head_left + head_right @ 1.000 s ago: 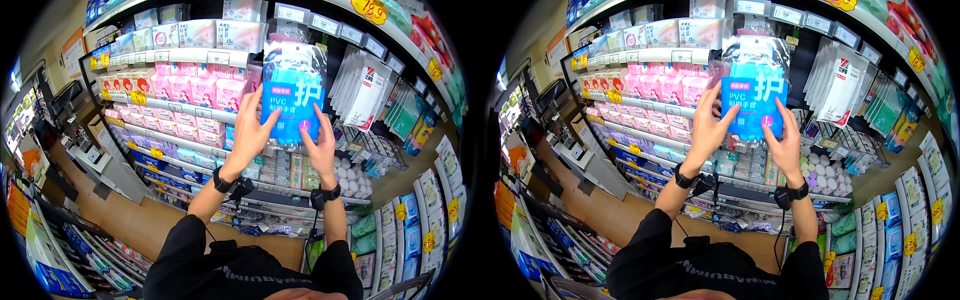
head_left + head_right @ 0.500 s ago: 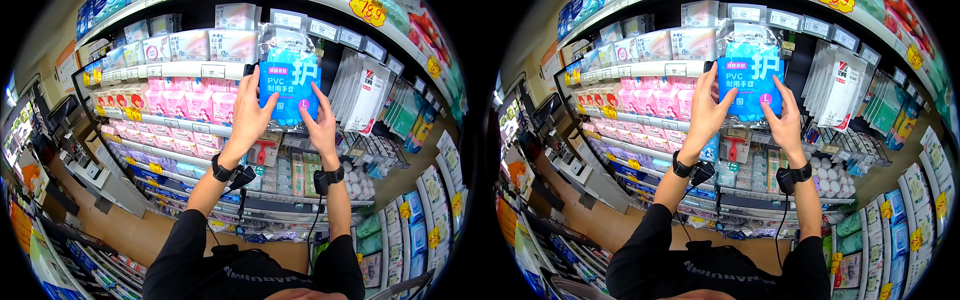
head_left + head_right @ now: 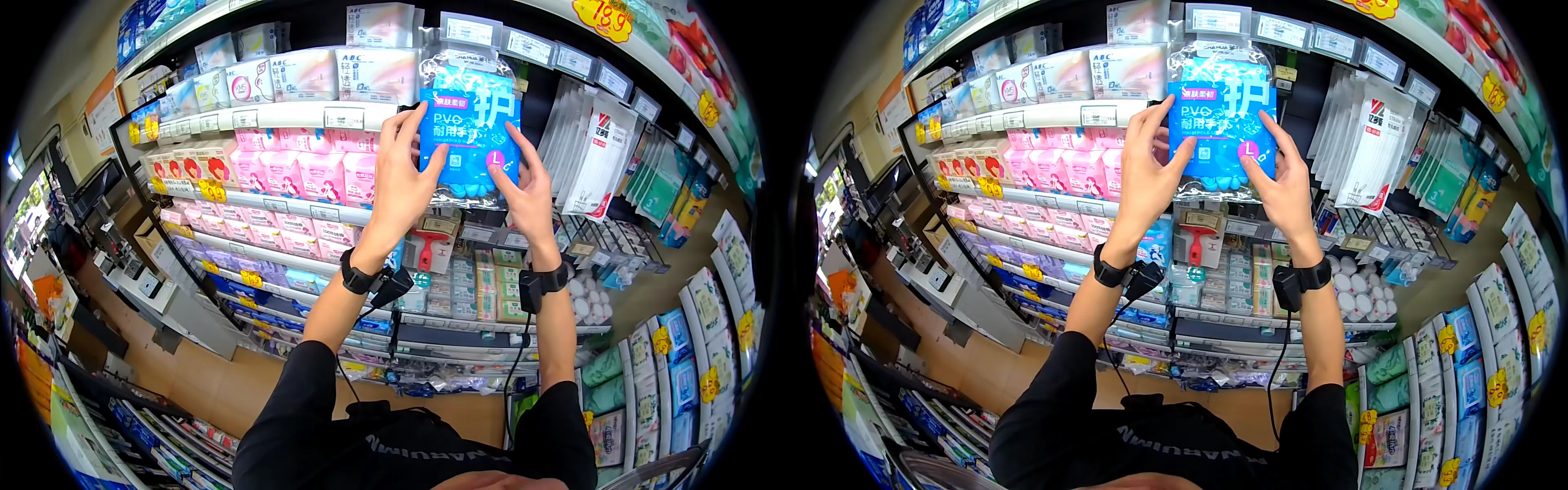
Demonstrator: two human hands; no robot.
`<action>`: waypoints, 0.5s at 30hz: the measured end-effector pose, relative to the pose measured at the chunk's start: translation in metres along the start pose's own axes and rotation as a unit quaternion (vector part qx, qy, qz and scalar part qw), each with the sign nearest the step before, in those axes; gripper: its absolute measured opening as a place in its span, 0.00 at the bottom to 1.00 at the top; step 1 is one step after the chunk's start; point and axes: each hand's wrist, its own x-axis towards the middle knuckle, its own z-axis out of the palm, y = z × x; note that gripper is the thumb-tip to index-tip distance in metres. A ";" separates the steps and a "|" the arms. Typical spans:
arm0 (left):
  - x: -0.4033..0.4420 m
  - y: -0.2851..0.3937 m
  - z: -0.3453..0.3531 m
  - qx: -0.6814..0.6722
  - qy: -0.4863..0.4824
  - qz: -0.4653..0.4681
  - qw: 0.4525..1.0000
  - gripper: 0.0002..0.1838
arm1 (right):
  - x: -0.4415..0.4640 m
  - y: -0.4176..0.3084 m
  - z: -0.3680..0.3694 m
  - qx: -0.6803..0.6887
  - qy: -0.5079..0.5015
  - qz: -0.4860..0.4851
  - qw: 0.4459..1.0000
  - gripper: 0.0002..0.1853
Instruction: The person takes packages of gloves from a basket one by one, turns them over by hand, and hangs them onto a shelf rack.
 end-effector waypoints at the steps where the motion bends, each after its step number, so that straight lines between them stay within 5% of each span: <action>1: -0.001 -0.001 0.000 0.004 0.002 0.004 1.000 0.33 | 0.000 0.000 0.000 0.007 -0.001 0.004 1.000 0.34; 15: -0.012 -0.021 0.017 0.110 -0.056 0.025 0.992 0.40 | 0.018 0.016 -0.001 -0.021 -0.001 0.053 0.998 0.34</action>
